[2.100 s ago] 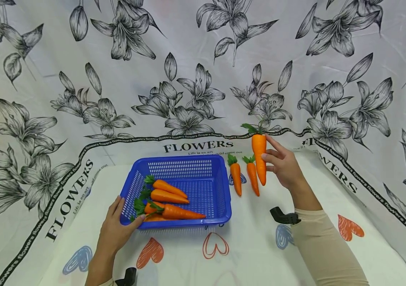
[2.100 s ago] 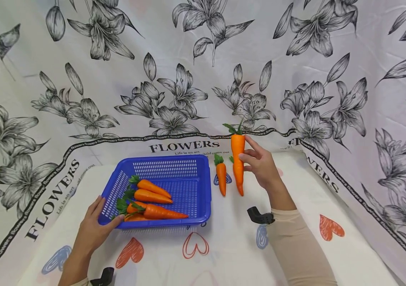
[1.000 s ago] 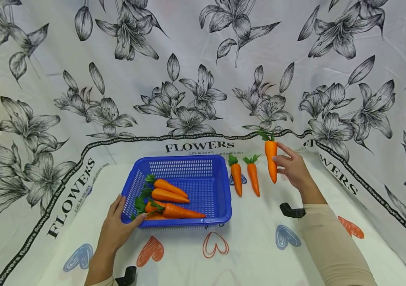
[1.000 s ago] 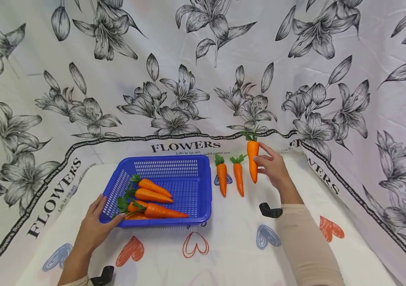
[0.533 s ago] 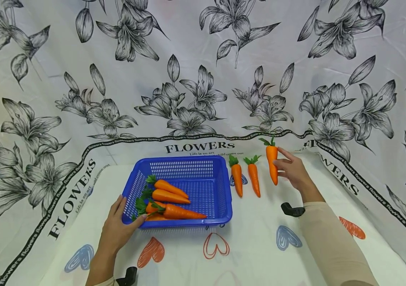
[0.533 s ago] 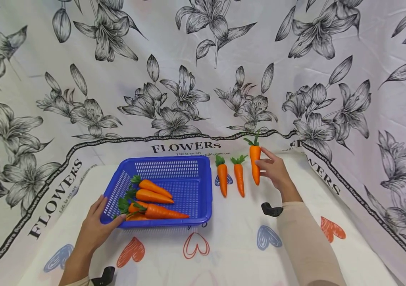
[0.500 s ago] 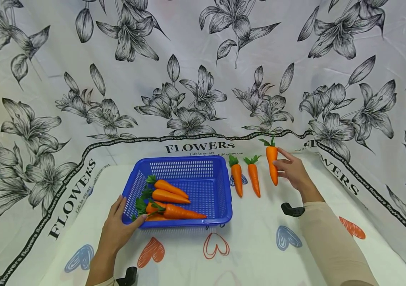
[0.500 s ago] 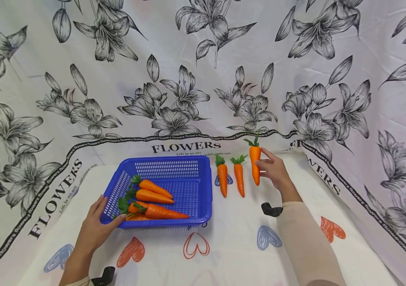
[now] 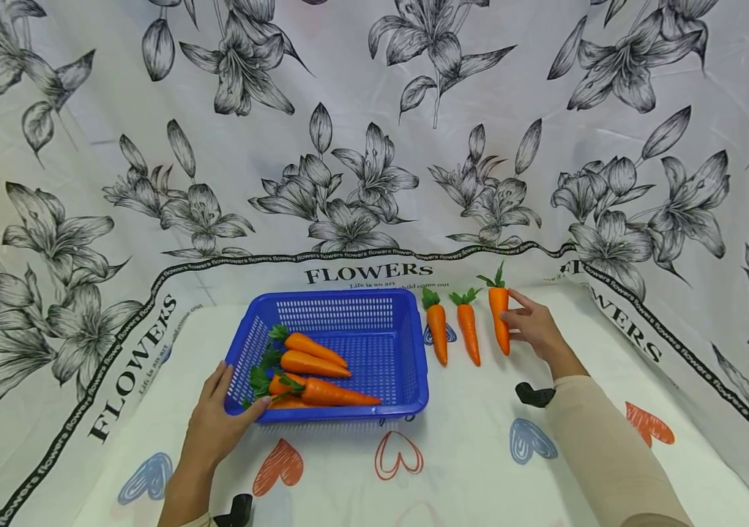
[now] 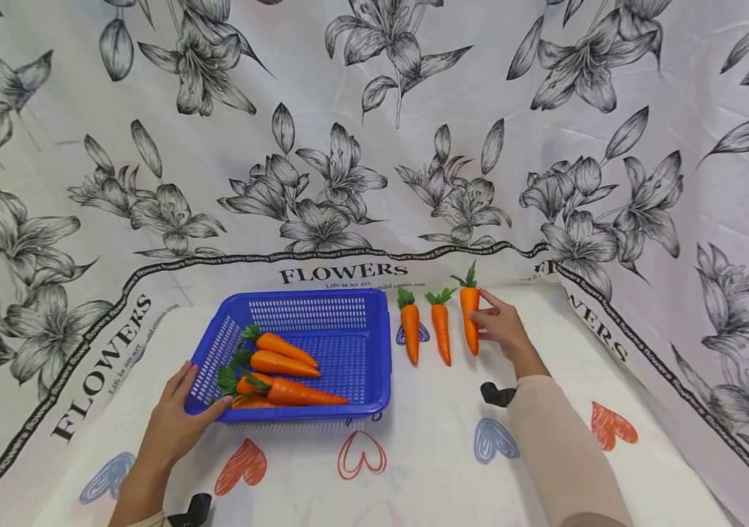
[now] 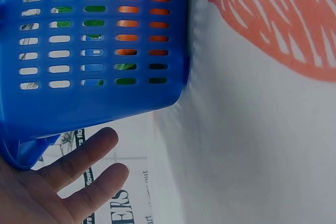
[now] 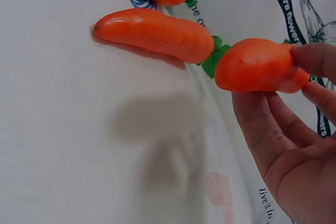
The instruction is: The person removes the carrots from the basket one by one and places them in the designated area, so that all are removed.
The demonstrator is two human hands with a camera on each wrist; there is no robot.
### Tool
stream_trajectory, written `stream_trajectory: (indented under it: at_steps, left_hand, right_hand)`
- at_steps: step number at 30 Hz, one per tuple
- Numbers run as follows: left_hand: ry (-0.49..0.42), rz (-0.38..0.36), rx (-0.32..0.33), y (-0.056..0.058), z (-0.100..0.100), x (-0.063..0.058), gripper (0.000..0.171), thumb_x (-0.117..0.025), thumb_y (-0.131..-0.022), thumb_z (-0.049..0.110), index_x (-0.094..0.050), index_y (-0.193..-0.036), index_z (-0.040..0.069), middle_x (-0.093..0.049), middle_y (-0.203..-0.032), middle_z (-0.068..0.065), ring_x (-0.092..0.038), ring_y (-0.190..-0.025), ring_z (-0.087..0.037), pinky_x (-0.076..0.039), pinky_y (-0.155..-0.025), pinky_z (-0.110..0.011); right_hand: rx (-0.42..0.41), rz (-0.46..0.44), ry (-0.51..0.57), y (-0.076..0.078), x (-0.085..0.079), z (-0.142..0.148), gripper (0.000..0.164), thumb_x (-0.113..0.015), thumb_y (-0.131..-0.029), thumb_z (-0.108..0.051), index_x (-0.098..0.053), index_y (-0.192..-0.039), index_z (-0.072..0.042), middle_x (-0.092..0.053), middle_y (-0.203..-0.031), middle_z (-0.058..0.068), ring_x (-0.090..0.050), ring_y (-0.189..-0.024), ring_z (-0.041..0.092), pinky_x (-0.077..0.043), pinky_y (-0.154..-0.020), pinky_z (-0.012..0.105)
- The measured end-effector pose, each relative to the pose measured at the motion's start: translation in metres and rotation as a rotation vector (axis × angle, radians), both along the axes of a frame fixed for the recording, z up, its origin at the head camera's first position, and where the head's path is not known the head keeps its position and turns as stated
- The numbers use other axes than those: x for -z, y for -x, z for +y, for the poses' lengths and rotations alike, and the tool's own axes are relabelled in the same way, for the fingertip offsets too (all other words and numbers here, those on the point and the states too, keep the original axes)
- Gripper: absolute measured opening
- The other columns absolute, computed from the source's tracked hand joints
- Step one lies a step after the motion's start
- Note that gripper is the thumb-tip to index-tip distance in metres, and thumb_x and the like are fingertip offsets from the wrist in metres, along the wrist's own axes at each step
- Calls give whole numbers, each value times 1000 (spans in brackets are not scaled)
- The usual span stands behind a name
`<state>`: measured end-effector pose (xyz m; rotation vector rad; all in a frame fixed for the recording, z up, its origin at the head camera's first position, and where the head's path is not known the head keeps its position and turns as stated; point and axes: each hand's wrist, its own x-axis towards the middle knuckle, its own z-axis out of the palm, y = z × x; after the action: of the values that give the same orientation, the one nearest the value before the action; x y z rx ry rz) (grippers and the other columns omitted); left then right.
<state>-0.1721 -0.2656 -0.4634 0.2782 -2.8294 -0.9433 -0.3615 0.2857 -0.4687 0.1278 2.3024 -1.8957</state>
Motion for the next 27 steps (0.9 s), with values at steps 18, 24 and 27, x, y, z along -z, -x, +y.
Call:
stream_trajectory:
  at_steps: [18,24,27]
  left_hand:
    - [3,-22,6,-2,-1,-1,107,-67,-80,63,-16,-154,5,-6,-159,-15,-18,-136,-52,-17,-104,-68]
    - [-1,-19,7,-2,0,-2,107,-68,-80,61,-17,-154,5,-7,-159,-15,-18,-136,-52,-17,-104,-68]
    - [-2,-21,6,-2,0,-1,107,-68,-80,62,-16,-154,5,-6,-159,-15,-18,-137,-51,-17,-105,-68]
  right_hand:
    - [29,-50,-99,7,28,-1,67,-63,-94,-16,-31,-153,-20,-50,-130,25,-61,-93,27,-57,-76,36]
    - [22,-62,-151,8,36,1,64,-61,-96,-17,-31,-152,-16,-49,-132,27,-61,-95,27,-57,-74,34]
    - [26,-60,-155,7,37,1,63,-60,-96,-16,-32,-152,-14,-50,-130,27,-63,-89,24,-57,-72,34]
